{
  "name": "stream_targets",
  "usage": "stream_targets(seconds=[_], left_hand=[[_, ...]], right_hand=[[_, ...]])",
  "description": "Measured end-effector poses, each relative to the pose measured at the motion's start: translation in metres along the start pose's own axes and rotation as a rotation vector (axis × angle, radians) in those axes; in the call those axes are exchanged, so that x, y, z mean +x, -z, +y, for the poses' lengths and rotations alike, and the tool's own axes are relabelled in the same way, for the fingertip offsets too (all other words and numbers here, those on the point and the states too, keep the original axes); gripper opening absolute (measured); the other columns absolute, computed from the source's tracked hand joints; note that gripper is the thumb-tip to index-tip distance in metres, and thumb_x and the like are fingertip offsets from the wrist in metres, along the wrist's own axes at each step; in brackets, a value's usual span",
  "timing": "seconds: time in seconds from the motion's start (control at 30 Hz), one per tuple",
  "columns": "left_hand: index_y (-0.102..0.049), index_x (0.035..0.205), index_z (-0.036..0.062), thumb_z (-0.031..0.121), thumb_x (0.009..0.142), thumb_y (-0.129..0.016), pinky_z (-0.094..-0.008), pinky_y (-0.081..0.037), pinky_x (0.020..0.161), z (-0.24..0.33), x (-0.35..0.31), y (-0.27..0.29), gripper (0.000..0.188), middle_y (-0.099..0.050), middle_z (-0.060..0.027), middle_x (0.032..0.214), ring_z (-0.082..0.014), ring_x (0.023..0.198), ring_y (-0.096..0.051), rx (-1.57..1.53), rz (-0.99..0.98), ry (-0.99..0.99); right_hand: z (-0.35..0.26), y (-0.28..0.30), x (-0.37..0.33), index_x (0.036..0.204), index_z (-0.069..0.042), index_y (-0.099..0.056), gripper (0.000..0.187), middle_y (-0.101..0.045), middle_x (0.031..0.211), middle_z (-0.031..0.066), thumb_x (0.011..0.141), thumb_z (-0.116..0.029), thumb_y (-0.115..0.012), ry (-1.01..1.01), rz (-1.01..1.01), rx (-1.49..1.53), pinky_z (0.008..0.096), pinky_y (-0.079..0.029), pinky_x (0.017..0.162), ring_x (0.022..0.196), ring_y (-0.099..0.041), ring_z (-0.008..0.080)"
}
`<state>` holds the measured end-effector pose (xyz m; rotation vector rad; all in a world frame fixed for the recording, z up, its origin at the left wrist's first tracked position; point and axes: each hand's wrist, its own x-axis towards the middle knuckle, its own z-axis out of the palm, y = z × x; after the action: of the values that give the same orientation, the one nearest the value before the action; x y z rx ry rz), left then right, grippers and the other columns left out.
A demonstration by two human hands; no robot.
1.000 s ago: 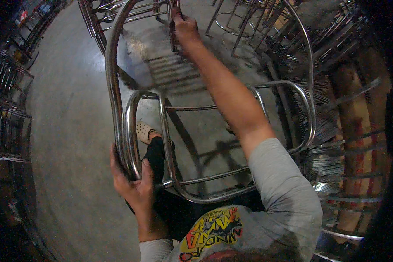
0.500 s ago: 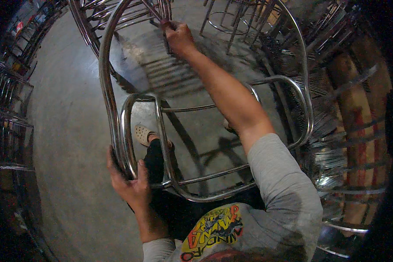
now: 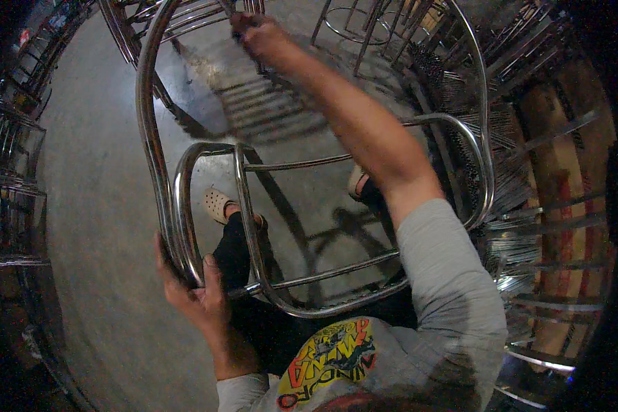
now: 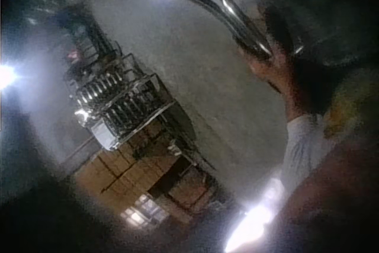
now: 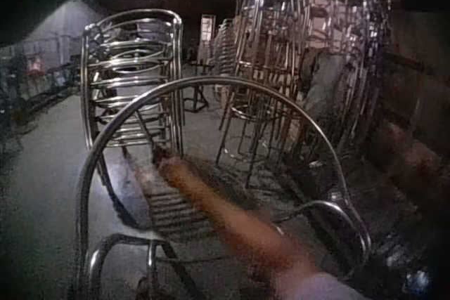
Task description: The person assembles a metal chair frame by inserting thin metal rods into the seat and backrest sections. They pick up rods from a nearby pile, insert them into the frame, and adjust the chair's position as needed.
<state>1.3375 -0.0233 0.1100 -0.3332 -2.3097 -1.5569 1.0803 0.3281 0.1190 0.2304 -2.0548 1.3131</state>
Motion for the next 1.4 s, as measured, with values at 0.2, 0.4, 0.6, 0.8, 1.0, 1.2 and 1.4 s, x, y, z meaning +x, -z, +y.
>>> stream_targets(seconds=[0.2, 0.4, 0.6, 0.8, 1.0, 1.2, 1.4], left_hand=[[-0.038, 0.140, -0.0068, 0.012, 0.083, -0.067, -0.0381, -0.035, 0.106, 0.002, 0.003, 0.003, 0.067, -0.048, -0.0233, 0.137, -0.0308, 0.125, -0.049, 0.011, -0.010, 0.014], [-0.039, 0.140, -0.0062, 0.014, 0.082, -0.069, -0.0381, -0.036, 0.105, 0.006, 0.004, 0.003, 0.068, -0.049, -0.0231, 0.136, -0.0305, 0.124, -0.049, 0.044, -0.013, 0.041], [-0.039, 0.140, -0.0049, 0.014, 0.082, -0.069, -0.0371, -0.039, 0.103, 0.001, 0.002, 0.003, 0.068, -0.050, -0.0223, 0.134, -0.0297, 0.122, -0.051, -0.009, -0.019, 0.035], [-0.039, 0.141, -0.0034, 0.013, 0.082, -0.069, -0.0342, -0.041, 0.099, 0.004, 0.000, 0.004, 0.067, -0.050, -0.0211, 0.133, -0.0272, 0.118, -0.053, 0.075, -0.031, 0.058], [-0.039, 0.140, -0.0034, 0.011, 0.084, -0.067, -0.0355, -0.040, 0.099, 0.025, 0.003, 0.002, 0.064, -0.050, -0.0216, 0.133, -0.0278, 0.118, -0.052, -0.012, -0.027, 0.045], [-0.038, 0.139, -0.0037, 0.016, 0.090, -0.062, -0.0438, -0.035, 0.104, 0.090, -0.018, -0.043, 0.059, -0.046, -0.0281, 0.135, -0.0409, 0.121, -0.047, 0.252, -0.168, -0.422], [-0.044, 0.133, 0.0007, 0.020, 0.100, -0.046, -0.0427, -0.047, 0.085, 0.131, 0.007, -0.197, 0.038, -0.063, -0.0248, 0.109, -0.0393, 0.101, -0.062, -0.297, -0.341, -0.168]], right_hand=[[-0.019, -0.062, -0.021, 0.069, -0.010, -0.058, 0.042, -0.050, 0.060, -0.0054, 0.094, -0.044, -0.057, -0.256, 0.290, 0.342, 0.0281, -0.032, 0.051, 0.054, -0.042, 0.0074], [-0.052, -0.080, -0.027, 0.066, -0.010, -0.055, 0.046, -0.047, 0.059, -0.0052, 0.093, -0.047, -0.057, -0.277, 0.424, 0.385, 0.0304, -0.030, 0.053, 0.054, -0.038, 0.0094], [-0.059, -0.102, -0.026, 0.064, -0.012, -0.051, 0.046, -0.041, 0.058, -0.0066, 0.096, -0.044, -0.054, -0.360, 0.456, 0.528, 0.0297, -0.026, 0.052, 0.054, -0.033, 0.0082], [-0.036, -0.097, -0.027, 0.069, -0.009, -0.054, 0.040, -0.045, 0.060, -0.0020, 0.097, -0.037, -0.052, -0.365, 0.355, 0.459, 0.0321, -0.032, 0.056, 0.057, -0.038, 0.0119], [-0.048, -0.044, -0.073, 0.100, -0.004, -0.062, 0.030, -0.069, 0.084, 0.0117, 0.096, -0.033, -0.055, -0.533, 0.192, -0.125, 0.0379, -0.050, 0.074, 0.082, -0.066, 0.0235], [-0.129, 0.035, -0.164, 0.116, -0.002, -0.058, 0.038, -0.064, 0.106, 0.0095, 0.095, -0.033, -0.060, -0.721, 0.027, 0.706, 0.0368, -0.047, 0.086, 0.093, -0.061, 0.0198], [-0.208, 0.151, -0.185, 0.113, -0.001, -0.062, 0.038, -0.066, 0.109, 0.0109, 0.095, -0.034, -0.060, -0.645, -0.113, 0.351, 0.0328, -0.046, 0.087, 0.097, -0.059, 0.0155]])
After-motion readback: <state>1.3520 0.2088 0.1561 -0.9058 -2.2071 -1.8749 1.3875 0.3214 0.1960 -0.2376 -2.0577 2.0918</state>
